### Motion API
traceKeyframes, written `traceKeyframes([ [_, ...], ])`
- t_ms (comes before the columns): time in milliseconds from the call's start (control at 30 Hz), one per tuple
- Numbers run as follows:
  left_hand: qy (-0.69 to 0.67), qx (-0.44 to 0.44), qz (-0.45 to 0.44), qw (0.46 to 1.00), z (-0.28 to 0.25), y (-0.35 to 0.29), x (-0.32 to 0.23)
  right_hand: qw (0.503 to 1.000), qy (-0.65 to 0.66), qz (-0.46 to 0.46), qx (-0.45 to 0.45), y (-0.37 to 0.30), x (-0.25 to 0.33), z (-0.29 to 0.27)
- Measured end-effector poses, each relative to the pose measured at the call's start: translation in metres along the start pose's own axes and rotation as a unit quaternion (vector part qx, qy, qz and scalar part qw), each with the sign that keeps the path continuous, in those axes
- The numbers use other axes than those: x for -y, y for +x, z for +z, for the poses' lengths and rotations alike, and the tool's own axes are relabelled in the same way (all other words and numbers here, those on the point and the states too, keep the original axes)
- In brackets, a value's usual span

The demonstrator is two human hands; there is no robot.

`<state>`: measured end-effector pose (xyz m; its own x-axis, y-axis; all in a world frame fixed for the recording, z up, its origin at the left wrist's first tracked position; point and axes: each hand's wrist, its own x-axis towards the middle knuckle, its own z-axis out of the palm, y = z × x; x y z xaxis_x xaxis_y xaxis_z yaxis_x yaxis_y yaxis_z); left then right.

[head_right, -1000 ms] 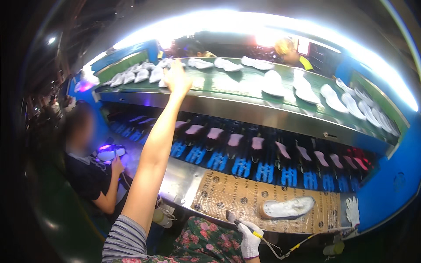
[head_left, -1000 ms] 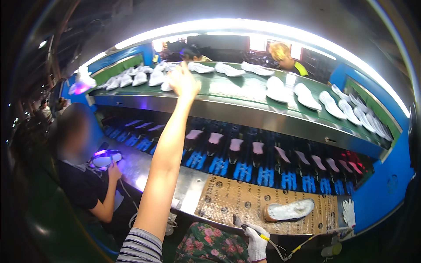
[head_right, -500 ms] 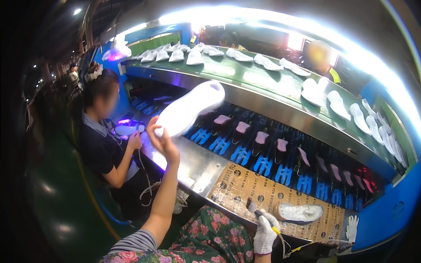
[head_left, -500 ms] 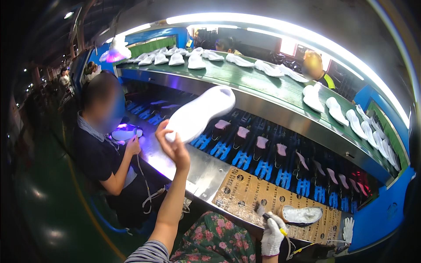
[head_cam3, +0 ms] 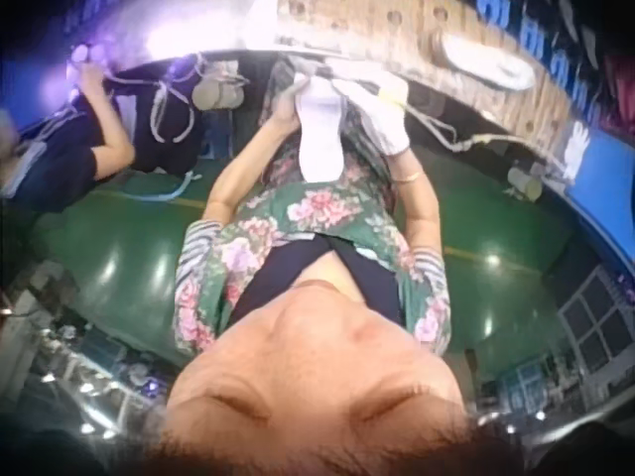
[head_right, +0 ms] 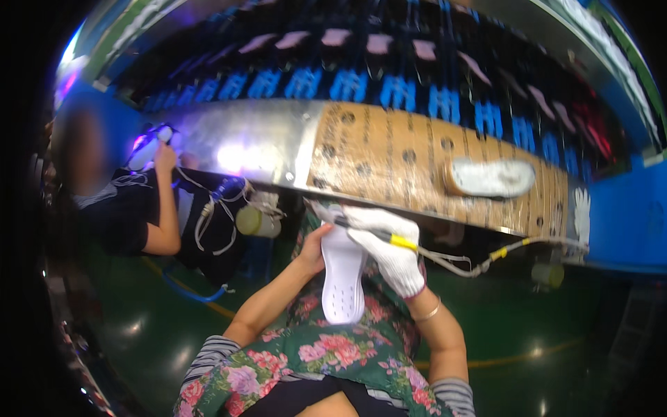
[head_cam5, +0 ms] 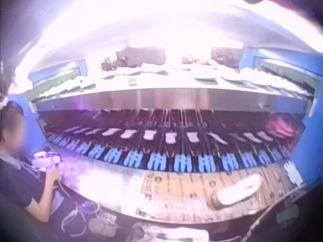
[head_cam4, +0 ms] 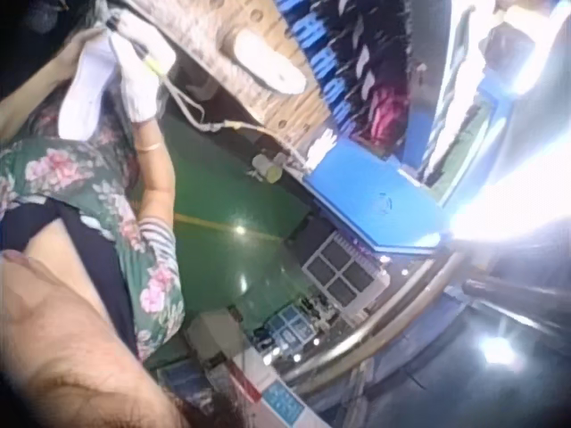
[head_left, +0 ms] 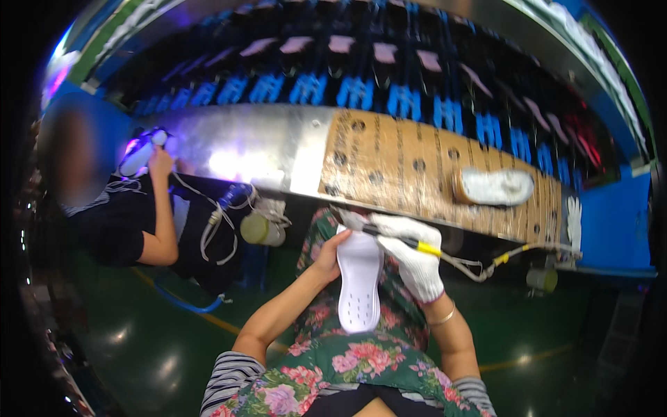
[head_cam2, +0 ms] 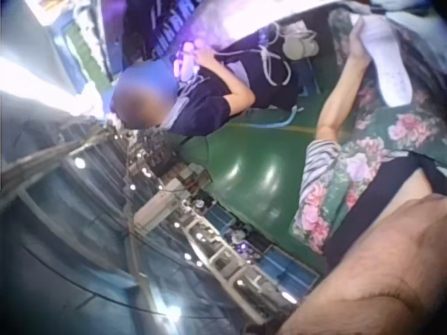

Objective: The person repeatedly picks white slipper soles from a conveyor belt, uses a handheld tool to trim or scrape the sole surface, and places the finished soles back on the belt. The process is repeated for multiple soles in a continuous loop.

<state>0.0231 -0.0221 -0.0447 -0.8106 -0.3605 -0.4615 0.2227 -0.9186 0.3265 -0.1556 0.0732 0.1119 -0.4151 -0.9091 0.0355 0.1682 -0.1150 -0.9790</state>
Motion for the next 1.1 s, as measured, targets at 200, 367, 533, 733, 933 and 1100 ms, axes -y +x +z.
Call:
traceKeyframes([
  [200, -0.105, 0.221, -0.117, 0.962, 0.024, -0.045, 0.032, 0.987, -0.148, -0.062, 0.003, 0.004, -0.005, -0.016],
  [367, -0.171, 0.196, -0.040, 0.965, 0.047, -0.020, 0.013, 0.964, -0.229, -0.132, 0.015, 0.013, -0.004, -0.010],
  [533, -0.085, 0.015, 0.023, 0.996, 0.080, -0.016, -0.004, 0.883, -0.356, -0.303, 0.038, 0.036, -0.002, -0.009],
  [733, 0.098, 0.012, 0.100, 0.990, 0.084, -0.014, 0.001, 0.816, -0.440, -0.372, 0.044, 0.035, -0.001, 0.010],
  [933, 0.105, 0.007, 0.127, 0.986, 0.055, -0.007, 0.005, 0.914, -0.278, -0.287, 0.076, 0.020, -0.007, 0.010],
  [1100, 0.144, -0.004, 0.166, 0.976, 0.051, -0.004, 0.007, 0.859, -0.374, -0.347, 0.039, 0.023, -0.022, 0.012],
])
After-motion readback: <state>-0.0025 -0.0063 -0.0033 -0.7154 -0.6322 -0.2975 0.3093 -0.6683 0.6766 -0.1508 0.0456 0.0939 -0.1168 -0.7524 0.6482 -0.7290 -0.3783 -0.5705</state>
